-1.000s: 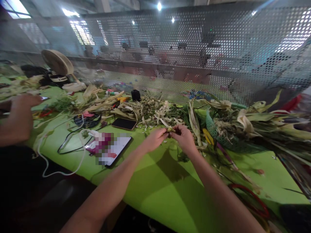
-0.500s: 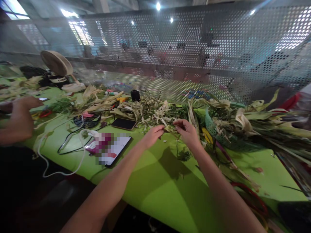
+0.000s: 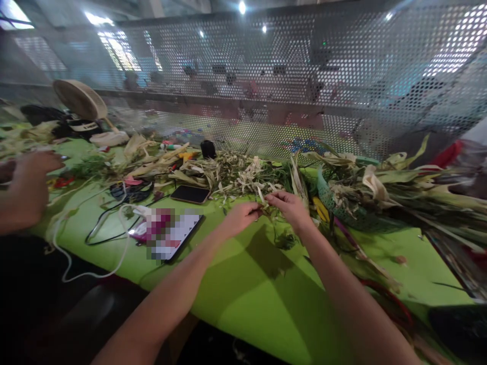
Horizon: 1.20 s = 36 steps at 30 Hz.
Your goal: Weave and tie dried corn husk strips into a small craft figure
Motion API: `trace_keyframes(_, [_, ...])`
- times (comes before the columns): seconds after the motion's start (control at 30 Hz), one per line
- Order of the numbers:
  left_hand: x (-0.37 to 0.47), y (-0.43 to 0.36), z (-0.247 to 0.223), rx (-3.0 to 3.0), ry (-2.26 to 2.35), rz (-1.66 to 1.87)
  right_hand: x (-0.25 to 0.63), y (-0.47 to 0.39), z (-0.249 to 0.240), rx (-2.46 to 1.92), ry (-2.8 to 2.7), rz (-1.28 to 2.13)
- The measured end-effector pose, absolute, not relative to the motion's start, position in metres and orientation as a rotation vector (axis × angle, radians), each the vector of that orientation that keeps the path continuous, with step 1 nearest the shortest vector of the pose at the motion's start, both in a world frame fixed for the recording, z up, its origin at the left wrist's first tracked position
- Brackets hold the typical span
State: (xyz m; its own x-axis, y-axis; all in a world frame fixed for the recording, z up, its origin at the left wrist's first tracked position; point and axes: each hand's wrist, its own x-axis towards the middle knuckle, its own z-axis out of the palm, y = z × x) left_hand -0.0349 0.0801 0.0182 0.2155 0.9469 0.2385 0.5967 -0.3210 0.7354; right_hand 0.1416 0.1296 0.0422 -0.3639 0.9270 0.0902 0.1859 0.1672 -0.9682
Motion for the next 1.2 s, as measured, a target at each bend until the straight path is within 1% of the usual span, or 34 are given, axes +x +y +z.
trace_keyframes(0.17, [-0.033, 0.081, 0.014, 2.021, 1.405, 0.901, 0.139, 0.131, 0.04, -1.058, -1.752, 1.2])
trace_keyframes(0.27, [-0.032, 0.079, 0.015, 2.009, 1.341, 0.875, 0.138, 0.132, 0.036, -1.107, -1.614, 1.112])
trace_keyframes(0.4, [-0.032, 0.078, 0.018, 1.967, 1.29, 0.887, 0.139, 0.132, 0.035, -1.138, -1.468, 1.08])
trace_keyframes(0.47, [-0.034, 0.08, 0.016, 1.908, 1.301, 0.932, 0.141, 0.131, 0.038, -1.121, -1.506, 1.036])
trace_keyframes(0.6, [-0.037, 0.087, 0.01, 1.694, 1.359, 1.103, 0.145, 0.13, 0.04, -1.108, -1.597, 0.772])
trace_keyframes(0.67, [-0.038, 0.09, 0.007, 1.622, 1.371, 1.196, 0.145, 0.13, 0.037, -1.078, -1.649, 0.712])
trace_keyframes(0.8, [-0.037, 0.089, 0.008, 1.603, 1.367, 1.338, 0.137, 0.131, 0.024, -1.043, -1.849, 0.748])
trace_keyframes(0.87, [-0.034, 0.087, 0.01, 1.631, 1.369, 1.353, 0.131, 0.13, 0.02, -1.041, -1.858, 0.826])
trace_keyframes(0.97, [-0.031, 0.085, 0.011, 1.686, 1.354, 1.3, 0.125, 0.126, 0.019, -1.019, -1.813, 0.979])
trace_keyframes(1.2, [-0.034, 0.087, 0.001, 1.639, 1.282, 1.2, 0.12, 0.121, 0.023, -1.041, -1.766, 1.1])
